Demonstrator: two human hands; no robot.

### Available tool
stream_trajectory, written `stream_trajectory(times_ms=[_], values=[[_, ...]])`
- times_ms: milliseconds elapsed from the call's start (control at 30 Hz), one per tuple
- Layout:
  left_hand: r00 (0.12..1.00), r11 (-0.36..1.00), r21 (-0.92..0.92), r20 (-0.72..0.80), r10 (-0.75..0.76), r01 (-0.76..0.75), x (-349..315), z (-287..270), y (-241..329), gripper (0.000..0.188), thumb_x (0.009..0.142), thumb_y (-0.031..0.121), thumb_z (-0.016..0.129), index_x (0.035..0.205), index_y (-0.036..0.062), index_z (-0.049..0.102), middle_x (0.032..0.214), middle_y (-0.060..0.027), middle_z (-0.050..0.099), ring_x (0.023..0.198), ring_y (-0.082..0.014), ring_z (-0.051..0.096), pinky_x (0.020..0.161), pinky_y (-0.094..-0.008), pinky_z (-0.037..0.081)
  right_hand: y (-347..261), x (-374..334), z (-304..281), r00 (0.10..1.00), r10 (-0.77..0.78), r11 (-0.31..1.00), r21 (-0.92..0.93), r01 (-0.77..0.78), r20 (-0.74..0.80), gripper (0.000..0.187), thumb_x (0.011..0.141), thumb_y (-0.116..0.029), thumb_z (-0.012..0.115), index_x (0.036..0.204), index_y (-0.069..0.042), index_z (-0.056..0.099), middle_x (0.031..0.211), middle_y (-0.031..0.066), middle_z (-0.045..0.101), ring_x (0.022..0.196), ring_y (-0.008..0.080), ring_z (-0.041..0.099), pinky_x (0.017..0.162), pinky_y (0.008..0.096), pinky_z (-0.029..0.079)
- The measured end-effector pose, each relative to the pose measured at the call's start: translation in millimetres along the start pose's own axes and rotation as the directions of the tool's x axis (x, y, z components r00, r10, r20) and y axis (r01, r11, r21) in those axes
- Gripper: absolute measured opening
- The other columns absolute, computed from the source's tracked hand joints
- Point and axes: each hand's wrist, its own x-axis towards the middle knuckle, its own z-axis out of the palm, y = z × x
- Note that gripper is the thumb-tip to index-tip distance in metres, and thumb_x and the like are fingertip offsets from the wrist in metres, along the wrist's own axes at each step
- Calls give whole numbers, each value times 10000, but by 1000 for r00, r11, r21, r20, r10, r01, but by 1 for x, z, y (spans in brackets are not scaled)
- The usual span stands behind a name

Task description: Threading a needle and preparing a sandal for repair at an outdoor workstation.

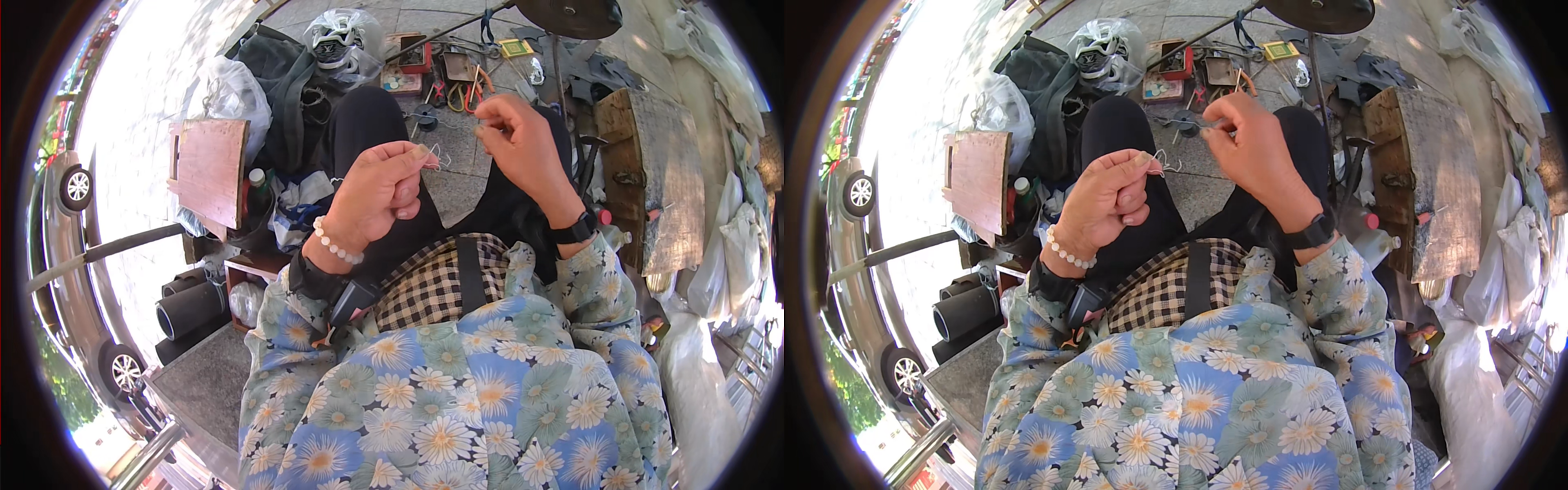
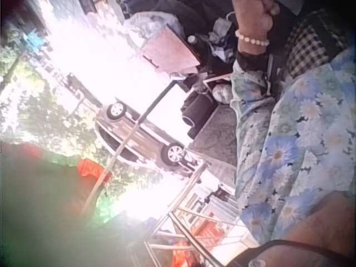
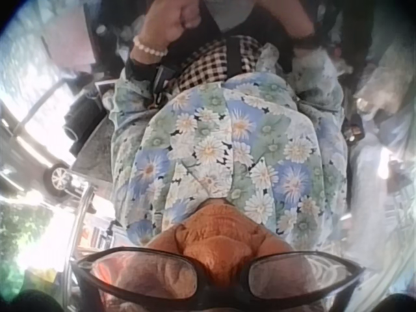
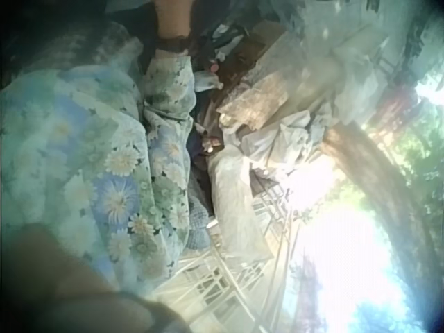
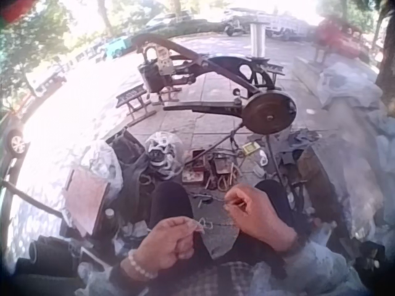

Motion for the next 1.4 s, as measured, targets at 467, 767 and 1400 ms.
stream_trajectory(times_ms=[467,767,1400], values=[[984,985,-4,-46,173,-174,-1,9,-2,178,908,186,502,904,28,585,476,50,338,391,-48,280,399,-218,287,-33,-17,22,908,295,241,896,-374,299,125,893,-132,507,858,-17,541,911,89,582,857,171,599,661,290,544],[968,971,94,-101,228,-219,0,14,-6,167,898,161,521,935,15,592,514,33,397,423,-42,322,392,-208,312,-31,-23,30,889,266,148,895,-420,373,69,846,-16,498,913,-6,513,927,117,574,896,194,597,698,283,549],[872,757,502,-10,489,-418,4,17,-13,162,891,143,527,915,8,614,550,37,479,423,-18,365,371,-175,272,-37,-22,26,789,305,269,746,-609,533,231,899,-209,518,992,-6,577,833,48,591,613,104,571,474,215,485]])
